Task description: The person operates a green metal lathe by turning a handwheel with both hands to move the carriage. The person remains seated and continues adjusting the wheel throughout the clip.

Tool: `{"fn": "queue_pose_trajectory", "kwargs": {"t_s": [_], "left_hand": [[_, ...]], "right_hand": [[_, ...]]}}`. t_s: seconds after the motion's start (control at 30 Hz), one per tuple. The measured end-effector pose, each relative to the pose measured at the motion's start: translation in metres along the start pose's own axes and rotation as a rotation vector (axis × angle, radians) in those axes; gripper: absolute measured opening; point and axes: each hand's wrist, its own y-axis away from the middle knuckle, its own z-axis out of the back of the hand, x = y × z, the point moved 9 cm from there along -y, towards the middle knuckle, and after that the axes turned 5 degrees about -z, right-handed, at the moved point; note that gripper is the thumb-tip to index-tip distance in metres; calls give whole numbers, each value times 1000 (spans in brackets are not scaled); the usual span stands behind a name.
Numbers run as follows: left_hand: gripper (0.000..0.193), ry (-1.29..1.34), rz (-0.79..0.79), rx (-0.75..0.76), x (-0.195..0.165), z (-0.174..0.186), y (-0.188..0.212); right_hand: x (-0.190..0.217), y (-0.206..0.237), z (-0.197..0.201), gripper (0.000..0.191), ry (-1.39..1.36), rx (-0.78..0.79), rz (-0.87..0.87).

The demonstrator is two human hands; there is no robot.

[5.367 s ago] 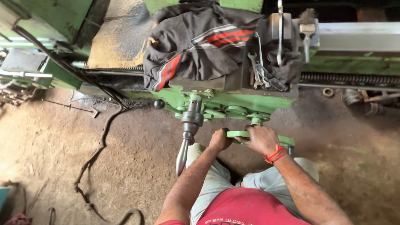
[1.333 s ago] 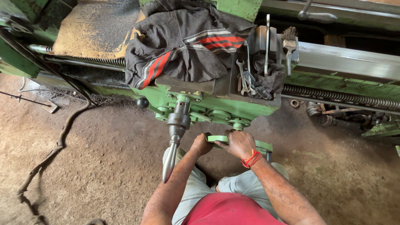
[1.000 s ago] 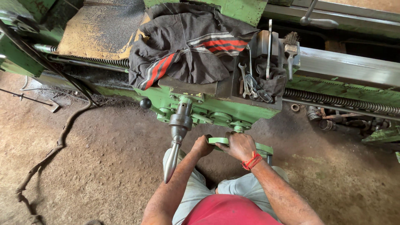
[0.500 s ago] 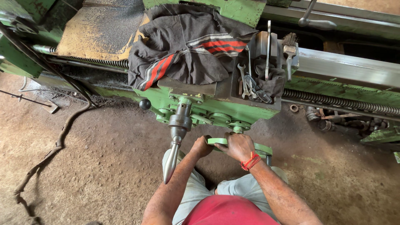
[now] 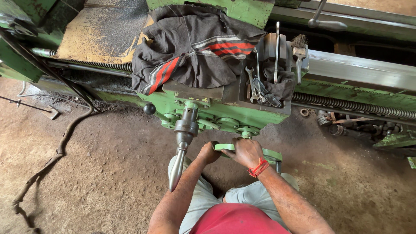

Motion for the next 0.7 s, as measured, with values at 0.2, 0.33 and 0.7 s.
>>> {"fn": "queue_pose_trajectory", "kwargs": {"t_s": [0.2, 0.33, 0.7], "left_hand": [[28, -10, 2, 30, 0, -2, 0], [28, -9, -2, 29, -1, -2, -1], [29, 28, -5, 19, 1, -2, -1]], "right_hand": [[0, -1, -5, 61, 8, 25, 3], [0, -1, -6, 62, 7, 24, 4], [3, -1, -2, 60, -9, -6, 12]]}}
